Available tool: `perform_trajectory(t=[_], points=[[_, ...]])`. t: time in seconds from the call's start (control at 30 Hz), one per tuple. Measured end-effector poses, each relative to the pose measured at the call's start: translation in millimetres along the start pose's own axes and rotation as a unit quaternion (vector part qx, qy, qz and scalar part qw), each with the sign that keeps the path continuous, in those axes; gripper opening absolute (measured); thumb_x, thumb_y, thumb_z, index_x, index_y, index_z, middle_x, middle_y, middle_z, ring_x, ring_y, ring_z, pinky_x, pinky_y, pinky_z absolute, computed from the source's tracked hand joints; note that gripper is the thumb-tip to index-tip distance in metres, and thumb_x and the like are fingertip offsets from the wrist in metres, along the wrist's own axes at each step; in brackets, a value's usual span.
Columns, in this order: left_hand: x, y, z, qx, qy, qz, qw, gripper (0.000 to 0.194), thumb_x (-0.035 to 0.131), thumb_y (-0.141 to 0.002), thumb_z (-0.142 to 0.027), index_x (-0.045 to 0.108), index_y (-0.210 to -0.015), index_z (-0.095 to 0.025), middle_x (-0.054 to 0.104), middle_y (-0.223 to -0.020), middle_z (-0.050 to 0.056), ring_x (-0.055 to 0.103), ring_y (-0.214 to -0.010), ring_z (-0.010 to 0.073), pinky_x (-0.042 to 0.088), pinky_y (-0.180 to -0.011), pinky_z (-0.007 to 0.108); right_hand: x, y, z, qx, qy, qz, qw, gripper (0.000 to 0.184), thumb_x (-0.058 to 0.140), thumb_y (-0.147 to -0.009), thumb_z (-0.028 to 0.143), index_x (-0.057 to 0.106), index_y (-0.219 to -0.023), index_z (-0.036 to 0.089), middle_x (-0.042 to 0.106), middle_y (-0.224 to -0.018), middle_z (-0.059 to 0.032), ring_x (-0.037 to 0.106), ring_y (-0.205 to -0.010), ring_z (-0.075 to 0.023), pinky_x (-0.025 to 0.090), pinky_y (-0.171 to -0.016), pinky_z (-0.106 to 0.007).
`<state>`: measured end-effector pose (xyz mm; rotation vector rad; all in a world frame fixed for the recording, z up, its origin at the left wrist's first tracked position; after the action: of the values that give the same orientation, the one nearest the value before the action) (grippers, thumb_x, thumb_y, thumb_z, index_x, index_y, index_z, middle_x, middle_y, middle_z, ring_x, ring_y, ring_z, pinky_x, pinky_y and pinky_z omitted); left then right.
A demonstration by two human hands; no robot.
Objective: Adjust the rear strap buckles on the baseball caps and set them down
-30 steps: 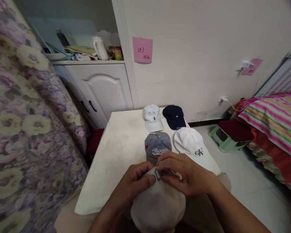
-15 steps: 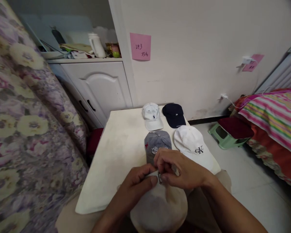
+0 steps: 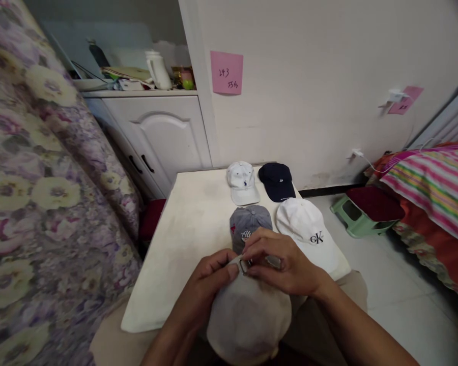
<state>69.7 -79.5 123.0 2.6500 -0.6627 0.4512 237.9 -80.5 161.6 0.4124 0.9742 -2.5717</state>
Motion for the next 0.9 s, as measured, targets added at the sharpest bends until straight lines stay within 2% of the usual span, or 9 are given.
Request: perform_trajectory(t=[0.1, 0.37, 0.53, 0.7, 0.9], points=[[-0.3, 0.3, -2.5, 0.004, 0.004, -0.016, 1.0, 0.029, 0.078, -0.074, -0.038, 0.061, -0.073, -0.014, 0.053, -0.061, -0.002, 0.042, -0.052, 0.0088, 0.03, -0.05, 0.019, 0.5, 0.9, 7.6, -0.051, 0.084, 0.013, 0.995, 0.02, 0.06, -0.093, 0.015, 0.066, -0.111, 0.02, 0.069, -0.102, -0.0093, 0.066, -0.097, -0.0203, 0.058, -0.083, -0.036], [-2.3, 0.0, -2.4, -0.007, -0.005, -0.014, 1.0, 0.03, 0.079, -0.075, -0.04, 0.062, -0.074, -0.015, 0.056, -0.063, -0.001, 0.044, -0.054, 0.0091, 0.032, -0.051, 0.018, 8.1, 9.7, 4.8, -0.154, 0.246, 0.041, 0.956, 0.026, 0.051, -0.097, 0.011, 0.057, -0.122, 0.017, 0.072, -0.104, -0.012, 0.07, -0.099, -0.0202, 0.063, -0.079, -0.033], [-1.3, -0.5, -1.2, -0.012, 0.003, -0.017, 1.0, 0.031, 0.08, -0.074, -0.04, 0.061, -0.074, -0.014, 0.056, -0.062, -0.002, 0.045, -0.054, 0.0088, 0.032, -0.051, 0.018, 7.3, 10.0, 4.3, -0.179, 0.279, 0.045, 0.942, 0.024, 0.051, -0.096, 0.01, 0.058, -0.119, 0.014, 0.074, -0.105, -0.0141, 0.072, -0.097, -0.021, 0.064, -0.077, -0.032], [0.8, -1.8, -1.7, -0.003, 0.005, -0.015, 1.0, 0.03, 0.08, -0.075, -0.038, 0.062, -0.075, -0.015, 0.056, -0.064, -0.002, 0.046, -0.056, 0.009, 0.035, -0.053, 0.018, 9.5, 8.6, -0.5, -0.143, 0.226, -0.034, 0.963, 0.023, 0.054, -0.091, 0.009, 0.06, -0.112, 0.016, 0.075, -0.098, -0.0118, 0.073, -0.094, -0.0219, 0.062, -0.076, -0.034], [-1.5, -3.0, -1.4, 0.012, -0.007, -0.011, 1.0, 0.029, 0.078, -0.079, -0.039, 0.061, -0.078, -0.015, 0.055, -0.065, -0.002, 0.046, -0.057, 0.0091, 0.035, -0.054, 0.019, 19.7, 14.0, -14.7, -0.027, 0.097, -0.154, 0.983, 0.021, 0.058, -0.085, 0.005, 0.064, -0.098, 0.021, 0.075, -0.094, -0.0065, 0.073, -0.089, -0.0198, 0.06, -0.079, -0.033]])
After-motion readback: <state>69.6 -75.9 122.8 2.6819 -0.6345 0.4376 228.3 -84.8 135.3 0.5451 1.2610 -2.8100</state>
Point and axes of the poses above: each hand's wrist, its own y-axis away from the middle knuckle, its own x-axis out of the palm, z = x × y, the point moved 4 cm from there along -y, towards the middle knuckle
